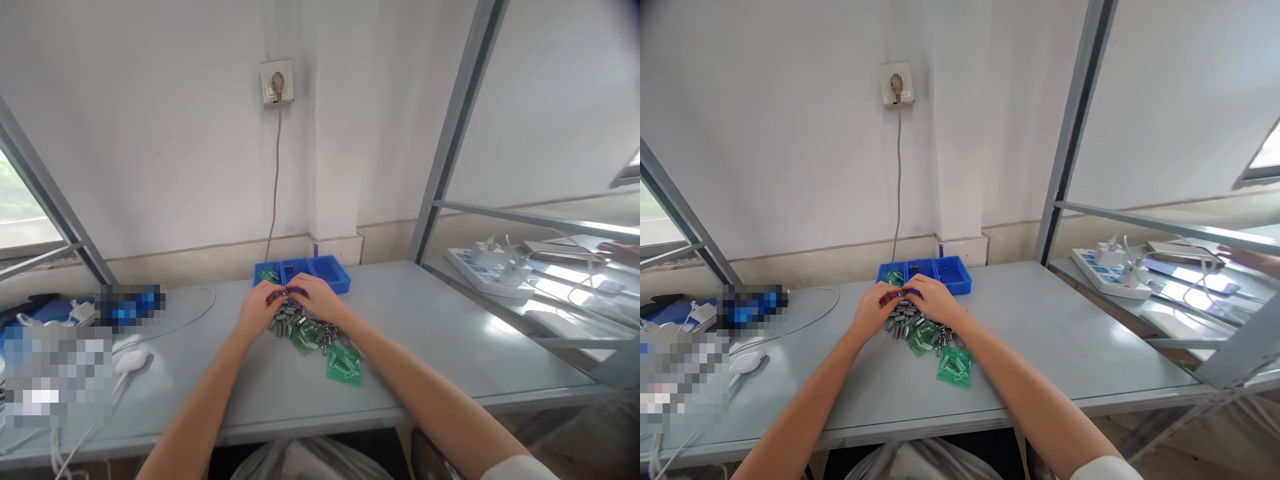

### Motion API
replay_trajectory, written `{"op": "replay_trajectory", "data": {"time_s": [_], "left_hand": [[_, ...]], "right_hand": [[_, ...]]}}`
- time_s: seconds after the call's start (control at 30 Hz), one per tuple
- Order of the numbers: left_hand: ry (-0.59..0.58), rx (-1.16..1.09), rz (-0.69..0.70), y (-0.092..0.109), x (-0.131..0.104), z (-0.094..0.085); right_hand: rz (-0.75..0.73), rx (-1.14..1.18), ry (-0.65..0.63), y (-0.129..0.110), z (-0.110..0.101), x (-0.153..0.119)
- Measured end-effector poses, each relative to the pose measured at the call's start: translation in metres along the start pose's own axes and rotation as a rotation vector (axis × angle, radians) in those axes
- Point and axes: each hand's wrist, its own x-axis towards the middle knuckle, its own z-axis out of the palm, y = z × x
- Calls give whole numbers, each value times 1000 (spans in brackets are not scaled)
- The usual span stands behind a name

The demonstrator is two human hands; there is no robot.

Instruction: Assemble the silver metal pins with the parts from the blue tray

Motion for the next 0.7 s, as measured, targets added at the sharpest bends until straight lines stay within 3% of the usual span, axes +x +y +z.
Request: {"op": "replay_trajectory", "data": {"time_s": [0.47,0.7], "left_hand": [[31,-7,-27,11,-2,1],[43,11,-67,9,0,1]], "right_hand": [[78,80,53,-10,-1,1],[237,246,40,-15,-16,6]]}}
